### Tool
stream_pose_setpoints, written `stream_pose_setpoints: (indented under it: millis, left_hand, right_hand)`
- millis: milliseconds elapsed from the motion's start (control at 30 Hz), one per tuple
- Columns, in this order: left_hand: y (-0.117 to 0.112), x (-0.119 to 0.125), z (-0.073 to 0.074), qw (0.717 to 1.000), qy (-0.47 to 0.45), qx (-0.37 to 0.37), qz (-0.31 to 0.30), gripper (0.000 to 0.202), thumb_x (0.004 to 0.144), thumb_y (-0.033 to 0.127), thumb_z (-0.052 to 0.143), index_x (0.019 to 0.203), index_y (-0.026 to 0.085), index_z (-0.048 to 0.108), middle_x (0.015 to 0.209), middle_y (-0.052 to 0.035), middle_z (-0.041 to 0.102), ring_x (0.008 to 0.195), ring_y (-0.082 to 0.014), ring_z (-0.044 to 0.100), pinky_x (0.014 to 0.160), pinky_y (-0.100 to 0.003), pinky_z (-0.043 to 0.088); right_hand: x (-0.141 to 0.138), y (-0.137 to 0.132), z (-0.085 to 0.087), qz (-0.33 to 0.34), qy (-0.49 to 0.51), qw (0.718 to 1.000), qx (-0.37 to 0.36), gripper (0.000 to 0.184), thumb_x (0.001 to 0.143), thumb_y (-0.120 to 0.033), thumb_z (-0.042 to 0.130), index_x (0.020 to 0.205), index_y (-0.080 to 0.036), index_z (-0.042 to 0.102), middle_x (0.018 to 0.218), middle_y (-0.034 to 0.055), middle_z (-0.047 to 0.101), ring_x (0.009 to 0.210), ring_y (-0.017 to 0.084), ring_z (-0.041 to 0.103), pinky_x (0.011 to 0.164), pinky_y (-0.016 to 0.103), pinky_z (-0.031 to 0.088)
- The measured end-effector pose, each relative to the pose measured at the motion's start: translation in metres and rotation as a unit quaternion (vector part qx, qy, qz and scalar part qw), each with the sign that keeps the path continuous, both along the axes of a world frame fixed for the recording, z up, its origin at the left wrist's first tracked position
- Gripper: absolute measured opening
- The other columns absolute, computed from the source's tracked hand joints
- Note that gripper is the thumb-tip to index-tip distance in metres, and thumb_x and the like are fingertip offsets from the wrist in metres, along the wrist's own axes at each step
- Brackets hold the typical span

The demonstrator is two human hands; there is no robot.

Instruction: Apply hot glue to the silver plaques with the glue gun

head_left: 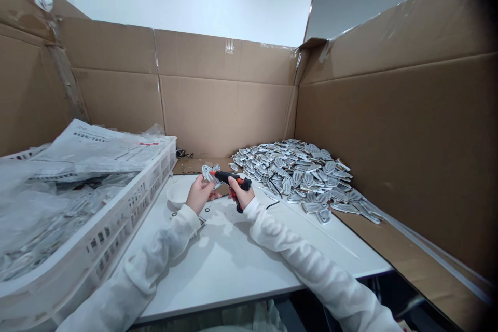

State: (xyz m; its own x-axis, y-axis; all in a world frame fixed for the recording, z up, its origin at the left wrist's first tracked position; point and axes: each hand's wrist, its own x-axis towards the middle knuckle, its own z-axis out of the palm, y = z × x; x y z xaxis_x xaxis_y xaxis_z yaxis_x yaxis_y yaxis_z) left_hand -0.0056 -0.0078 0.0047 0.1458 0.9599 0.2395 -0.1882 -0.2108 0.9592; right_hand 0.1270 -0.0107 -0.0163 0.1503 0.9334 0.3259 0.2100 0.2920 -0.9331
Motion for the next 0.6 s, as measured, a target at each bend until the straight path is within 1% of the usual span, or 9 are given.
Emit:
stream_pose_setpoints:
  millis: [100, 167, 267, 367, 433, 500, 600]
  left_hand:
    - [0.001, -0.001, -0.001, 1.0, 0.011, 0.0, 0.011, 0.036, 0.063, 0.033, 0.062, 0.089, 0.016, 0.042, 0.055, 0.0025, 0.055, 0.038, -0.008, 0.05, 0.035, -0.016, 0.03]
    - [0.003, -0.001, -0.003, 0.999, 0.026, -0.002, 0.025, 0.033, 0.065, 0.031, 0.06, 0.088, 0.017, 0.041, 0.056, 0.0028, 0.056, 0.037, -0.0079, 0.049, 0.034, -0.016, 0.029]
    - [0.008, -0.002, -0.009, 0.998, 0.045, -0.006, 0.048, 0.029, 0.067, 0.029, 0.057, 0.084, 0.018, 0.036, 0.062, 0.0018, 0.06, 0.035, -0.0075, 0.048, 0.034, -0.016, 0.029]
    - [0.011, -0.004, -0.012, 0.997, 0.061, 0.009, 0.051, 0.027, 0.068, 0.029, 0.056, 0.082, 0.02, 0.035, 0.065, 0.0012, 0.062, 0.033, -0.006, 0.043, 0.035, -0.017, 0.028]
    - [0.012, -0.006, -0.012, 0.995, 0.079, 0.029, 0.061, 0.024, 0.068, 0.03, 0.055, 0.082, 0.019, 0.039, 0.062, 0.0023, 0.061, 0.032, -0.0051, 0.037, 0.035, -0.017, 0.026]
    - [0.013, -0.01, -0.01, 0.99, 0.103, 0.049, 0.086, 0.021, 0.067, 0.032, 0.056, 0.08, 0.018, 0.047, 0.056, 0.0034, 0.059, 0.033, -0.0058, 0.035, 0.036, -0.017, 0.025]
    - [0.015, -0.016, -0.007, 0.983, 0.119, 0.077, 0.114, 0.02, 0.065, 0.032, 0.058, 0.074, 0.014, 0.058, 0.056, 0.0013, 0.058, 0.046, -0.0089, 0.045, 0.045, -0.018, 0.033]
  right_hand:
    - [0.0, 0.0, 0.0, -0.002, -0.012, 1.0, -0.006, 0.054, 0.068, -0.064, 0.042, 0.044, -0.017, 0.049, 0.039, 0.0011, 0.049, 0.032, 0.008, 0.039, 0.034, 0.021, 0.031]
    - [0.001, 0.0, 0.001, -0.008, -0.003, 1.0, -0.004, 0.054, 0.068, -0.064, 0.042, 0.044, -0.017, 0.049, 0.039, 0.001, 0.049, 0.032, 0.008, 0.039, 0.033, 0.021, 0.031]
    - [0.002, 0.0, 0.004, -0.02, 0.035, 0.999, -0.012, 0.053, 0.068, -0.064, 0.044, 0.045, -0.017, 0.048, 0.038, 0.0003, 0.048, 0.031, 0.007, 0.037, 0.031, 0.021, 0.029]
    - [0.004, 0.001, 0.008, -0.034, 0.082, 0.996, -0.026, 0.052, 0.068, -0.063, 0.045, 0.044, -0.017, 0.048, 0.037, 0.0001, 0.047, 0.028, 0.007, 0.035, 0.029, 0.021, 0.028]
    - [0.006, 0.003, 0.011, -0.047, 0.115, 0.992, -0.027, 0.051, 0.069, -0.062, 0.045, 0.044, -0.016, 0.049, 0.038, 0.0002, 0.047, 0.027, 0.006, 0.034, 0.028, 0.021, 0.027]
    - [0.007, 0.005, 0.013, -0.066, 0.149, 0.986, -0.027, 0.051, 0.069, -0.061, 0.045, 0.046, -0.016, 0.05, 0.04, 0.0003, 0.047, 0.027, 0.006, 0.035, 0.027, 0.021, 0.028]
    - [0.01, 0.009, 0.015, -0.079, 0.189, 0.979, -0.015, 0.048, 0.068, -0.059, 0.046, 0.051, -0.015, 0.052, 0.049, 0.0026, 0.054, 0.03, 0.006, 0.038, 0.029, 0.021, 0.032]
